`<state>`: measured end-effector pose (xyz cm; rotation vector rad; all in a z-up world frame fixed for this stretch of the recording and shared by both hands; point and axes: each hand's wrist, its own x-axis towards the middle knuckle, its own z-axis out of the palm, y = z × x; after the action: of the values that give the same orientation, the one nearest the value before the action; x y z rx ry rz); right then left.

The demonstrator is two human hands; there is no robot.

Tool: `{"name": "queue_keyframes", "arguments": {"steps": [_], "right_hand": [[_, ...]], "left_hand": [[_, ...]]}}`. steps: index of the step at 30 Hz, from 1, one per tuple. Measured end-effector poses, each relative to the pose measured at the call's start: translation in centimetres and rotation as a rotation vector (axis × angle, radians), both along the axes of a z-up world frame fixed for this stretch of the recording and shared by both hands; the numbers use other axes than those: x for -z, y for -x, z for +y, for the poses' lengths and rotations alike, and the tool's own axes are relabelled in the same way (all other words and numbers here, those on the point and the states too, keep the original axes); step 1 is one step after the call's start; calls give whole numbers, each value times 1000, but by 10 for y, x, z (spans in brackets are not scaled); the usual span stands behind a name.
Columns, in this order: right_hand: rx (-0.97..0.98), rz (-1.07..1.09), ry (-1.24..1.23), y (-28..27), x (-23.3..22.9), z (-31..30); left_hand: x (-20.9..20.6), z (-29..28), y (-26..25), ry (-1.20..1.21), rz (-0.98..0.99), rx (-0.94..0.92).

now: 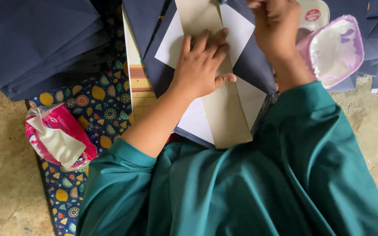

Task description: Assembling paper bags by applying glue to the edges and folding them into shape.

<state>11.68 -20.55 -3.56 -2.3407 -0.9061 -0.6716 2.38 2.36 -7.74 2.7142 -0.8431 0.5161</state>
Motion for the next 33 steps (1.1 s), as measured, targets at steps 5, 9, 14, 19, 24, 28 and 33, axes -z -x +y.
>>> {"name": "queue_keyframes", "arguments": {"steps": [5,9,14,19,24,28,33], "right_hand": [[-41,-136,119,-4,-10,17],[-34,-172,217,4,-15,2],[-10,-98,260,27,-25,-31],[26,-67,363,40,-28,-65],[45,-46,244,51,-44,-66],[22,-44,246,43,-30,-56],[-55,-74,214,23,-26,-25]], "left_hand": [[4,-1,0,-5,4,-13],[5,-1,-1,4,-35,-9],[-2,2,0,17,-69,8],[-1,1,1,2,-56,-3],[-2,2,1,24,-50,23],[-3,1,1,12,-59,14],[-2,2,0,25,-87,22]]}}
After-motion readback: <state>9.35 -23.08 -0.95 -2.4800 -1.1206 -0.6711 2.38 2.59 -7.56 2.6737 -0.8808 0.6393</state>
